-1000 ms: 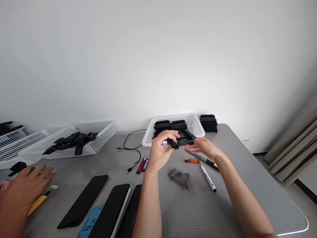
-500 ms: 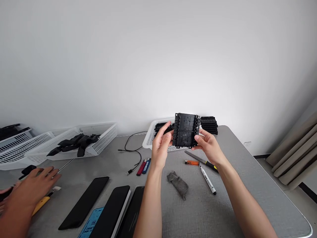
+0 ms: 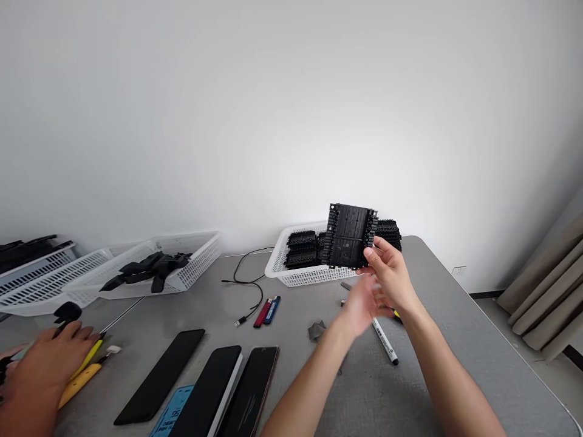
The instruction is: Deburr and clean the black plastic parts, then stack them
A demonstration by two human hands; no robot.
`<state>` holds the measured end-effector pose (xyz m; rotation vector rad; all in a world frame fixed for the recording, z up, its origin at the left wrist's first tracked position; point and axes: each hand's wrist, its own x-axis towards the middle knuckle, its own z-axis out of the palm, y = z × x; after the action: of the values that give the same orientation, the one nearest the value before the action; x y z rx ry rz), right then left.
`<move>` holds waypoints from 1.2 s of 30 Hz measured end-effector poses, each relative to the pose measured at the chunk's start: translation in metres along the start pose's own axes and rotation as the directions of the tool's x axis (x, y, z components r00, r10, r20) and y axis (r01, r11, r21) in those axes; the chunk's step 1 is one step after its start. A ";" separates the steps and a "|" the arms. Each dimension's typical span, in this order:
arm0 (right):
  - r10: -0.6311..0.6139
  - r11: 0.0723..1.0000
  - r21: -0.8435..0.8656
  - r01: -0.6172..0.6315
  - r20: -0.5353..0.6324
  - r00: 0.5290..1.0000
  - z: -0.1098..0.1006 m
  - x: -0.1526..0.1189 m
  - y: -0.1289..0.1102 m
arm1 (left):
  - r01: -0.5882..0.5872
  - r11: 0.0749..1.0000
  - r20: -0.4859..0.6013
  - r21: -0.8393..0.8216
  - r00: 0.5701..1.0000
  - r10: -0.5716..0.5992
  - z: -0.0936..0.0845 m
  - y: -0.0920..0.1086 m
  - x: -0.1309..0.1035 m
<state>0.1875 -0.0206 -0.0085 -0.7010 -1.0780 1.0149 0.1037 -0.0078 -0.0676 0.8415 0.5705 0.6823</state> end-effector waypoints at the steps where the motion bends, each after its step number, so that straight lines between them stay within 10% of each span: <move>1: -0.012 1.000 -0.007 0.012 0.012 1.000 0.000 -0.001 -0.001 | 0.090 0.995 0.052 0.044 0.994 -0.092 0.005 -0.020 0.002; 4: -0.019 1.000 -0.019 0.021 0.073 0.997 0.000 -0.003 -0.004 | 0.418 0.885 0.190 0.205 0.870 -0.455 0.013 -0.080 0.002; 9: 0.035 0.997 -0.071 -0.028 0.102 0.994 0.000 -0.005 -0.007 | 0.499 0.849 0.121 0.176 0.845 -0.521 0.013 -0.131 -0.002; 21: 0.077 0.989 -0.133 -0.068 0.063 0.995 -0.001 -0.008 -0.009 | 0.420 0.869 0.112 0.261 0.881 -0.459 0.018 -0.097 -0.008; 29: 0.091 0.986 -0.144 -0.080 0.071 0.993 -0.002 -0.009 -0.012 | 0.511 0.754 0.140 0.413 0.782 -0.607 0.017 -0.099 -0.013; 36: 0.082 0.986 -0.153 -0.067 0.098 0.992 -0.001 -0.009 -0.016 | 0.417 0.819 0.119 0.395 0.860 -0.496 0.020 -0.100 -0.016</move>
<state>0.1919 -0.0351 0.0016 -0.8219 -1.2357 1.0516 0.1384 -0.0771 -0.1353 1.0522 0.6790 0.0321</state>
